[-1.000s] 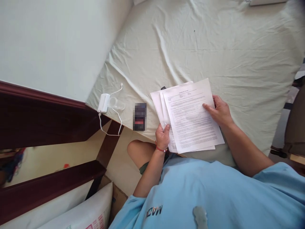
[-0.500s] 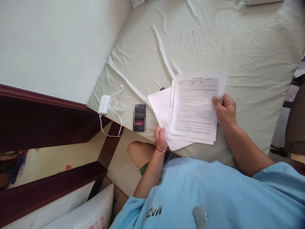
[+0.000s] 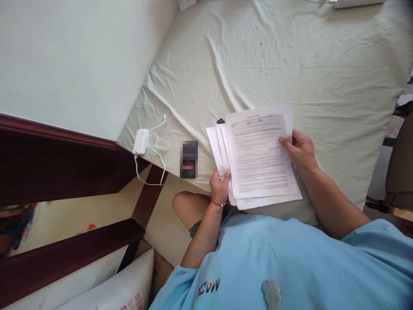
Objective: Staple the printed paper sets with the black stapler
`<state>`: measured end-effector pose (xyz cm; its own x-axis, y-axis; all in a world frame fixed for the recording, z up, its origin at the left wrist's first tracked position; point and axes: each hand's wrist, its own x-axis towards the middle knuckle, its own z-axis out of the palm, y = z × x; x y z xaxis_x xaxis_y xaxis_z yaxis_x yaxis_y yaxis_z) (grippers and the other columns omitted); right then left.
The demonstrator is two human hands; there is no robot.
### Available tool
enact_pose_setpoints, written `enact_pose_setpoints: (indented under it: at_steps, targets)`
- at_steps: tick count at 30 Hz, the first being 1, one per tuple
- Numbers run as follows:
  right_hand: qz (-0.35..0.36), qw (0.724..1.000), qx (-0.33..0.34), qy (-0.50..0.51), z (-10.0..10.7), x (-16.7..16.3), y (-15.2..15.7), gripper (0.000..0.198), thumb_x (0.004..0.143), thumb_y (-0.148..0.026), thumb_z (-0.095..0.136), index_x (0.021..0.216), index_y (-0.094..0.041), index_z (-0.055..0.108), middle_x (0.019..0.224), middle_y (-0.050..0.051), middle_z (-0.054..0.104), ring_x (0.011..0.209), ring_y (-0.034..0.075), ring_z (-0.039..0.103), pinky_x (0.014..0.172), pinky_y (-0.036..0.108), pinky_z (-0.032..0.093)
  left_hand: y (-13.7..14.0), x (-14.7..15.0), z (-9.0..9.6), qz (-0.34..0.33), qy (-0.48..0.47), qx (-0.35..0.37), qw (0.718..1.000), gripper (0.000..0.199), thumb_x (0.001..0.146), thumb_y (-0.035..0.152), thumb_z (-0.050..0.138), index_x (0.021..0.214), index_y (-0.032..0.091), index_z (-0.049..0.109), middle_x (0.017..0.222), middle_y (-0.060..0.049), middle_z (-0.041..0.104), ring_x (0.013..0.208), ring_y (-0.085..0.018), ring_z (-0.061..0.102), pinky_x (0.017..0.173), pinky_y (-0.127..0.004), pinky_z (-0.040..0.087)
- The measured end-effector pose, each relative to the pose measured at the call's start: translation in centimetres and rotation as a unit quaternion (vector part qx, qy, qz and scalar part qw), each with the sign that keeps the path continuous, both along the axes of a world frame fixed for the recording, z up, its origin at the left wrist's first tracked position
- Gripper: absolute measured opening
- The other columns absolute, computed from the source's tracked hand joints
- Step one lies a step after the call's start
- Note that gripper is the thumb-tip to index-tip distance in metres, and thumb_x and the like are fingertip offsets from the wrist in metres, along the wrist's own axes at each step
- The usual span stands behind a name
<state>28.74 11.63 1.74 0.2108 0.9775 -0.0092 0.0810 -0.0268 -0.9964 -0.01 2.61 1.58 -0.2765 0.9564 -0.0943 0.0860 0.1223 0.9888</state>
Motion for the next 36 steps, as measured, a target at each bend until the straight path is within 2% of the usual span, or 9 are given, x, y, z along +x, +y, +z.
enact_pose_setpoints:
  at_steps: [6, 11, 13, 17, 20, 28, 36]
  targets:
    - [0.044, 0.997, -0.034, -0.053, 1.2, 0.0, -0.3, 0.023, 0.086, -0.045, 0.073, 0.093, -0.023, 0.069, 0.081, 0.001, 0.069, 0.074, 0.02, 0.062, 0.064, 0.033, 0.053, 0.1, 0.2, 0.1, -0.005, -0.017, -0.001, 1.0, 0.046, 0.084, 0.054, 0.082, 0.112, 0.018, 0.074, 0.108, -0.008, 0.083, 0.094, -0.02, 0.077, 0.09, -0.032, 0.061]
    - [0.055, 0.997, -0.04, -0.022, 1.7, -0.1, -0.5, 0.03, 0.084, -0.043, 0.076, 0.106, -0.023, 0.074, 0.102, 0.004, 0.079, 0.09, 0.026, 0.071, 0.074, 0.038, 0.059, 0.0, 0.1, -0.1, 0.0, -0.034, -0.006, 0.999, 0.051, 0.079, 0.056, 0.086, 0.112, 0.018, 0.075, 0.108, -0.008, 0.083, 0.093, -0.021, 0.077, 0.086, -0.032, 0.062]
    - [0.043, 0.998, -0.04, -0.007, 1.5, -0.1, -0.4, 0.03, 0.083, -0.042, 0.078, 0.106, -0.023, 0.075, 0.101, 0.004, 0.08, 0.09, 0.027, 0.073, 0.076, 0.04, 0.06, 0.0, 0.0, -0.1, 0.006, -0.026, -0.002, 1.0, 0.049, 0.083, 0.058, 0.083, 0.11, 0.018, 0.076, 0.107, -0.008, 0.083, 0.096, -0.022, 0.077, 0.088, -0.032, 0.062]
    - [0.001, 1.0, -0.03, 0.008, 0.8, -0.2, -0.3, 0.029, 0.083, -0.042, 0.079, 0.105, -0.023, 0.077, 0.102, 0.005, 0.082, 0.092, 0.029, 0.075, 0.081, 0.043, 0.061, 0.1, 0.0, -0.2, 0.015, -0.031, 0.011, 0.999, 0.045, 0.096, 0.062, 0.066, 0.109, 0.02, 0.075, 0.11, -0.008, 0.082, 0.109, -0.024, 0.076, 0.099, -0.035, 0.059]
    - [0.0, 0.999, -0.019, 0.034, 0.5, -0.2, -0.3, 0.032, 0.084, -0.044, 0.08, 0.108, -0.023, 0.077, 0.108, 0.006, 0.082, 0.097, 0.03, 0.076, 0.084, 0.044, 0.062, 0.2, 0.0, -0.4, 0.014, -0.045, 0.014, 0.999, 0.044, 0.098, 0.061, 0.064, 0.112, 0.02, 0.073, 0.115, -0.009, 0.08, 0.113, -0.025, 0.074, 0.104, -0.038, 0.057]
    - [0.054, 0.996, -0.007, 0.067, 1.0, -0.5, -0.5, 0.035, 0.084, -0.05, 0.083, 0.106, -0.023, 0.079, 0.099, 0.004, 0.082, 0.089, 0.028, 0.077, 0.081, 0.042, 0.062, 0.0, -0.4, -0.3, -0.046, -0.026, -0.002, 0.999, 0.043, 0.103, 0.06, 0.057, 0.111, 0.02, 0.071, 0.112, -0.008, 0.079, 0.106, -0.023, 0.073, 0.097, -0.036, 0.057]
    - [0.028, 0.996, 0.02, 0.086, 0.5, -0.7, -0.5, 0.038, 0.084, -0.053, 0.084, 0.108, -0.024, 0.078, 0.105, 0.005, 0.082, 0.096, 0.029, 0.077, 0.088, 0.045, 0.063, -0.2, -0.4, 0.2, -0.107, 0.018, -0.001, 0.994, 0.042, 0.103, 0.058, 0.058, 0.113, 0.019, 0.071, 0.108, -0.008, 0.078, 0.098, -0.021, 0.071, 0.092, -0.034, 0.056]
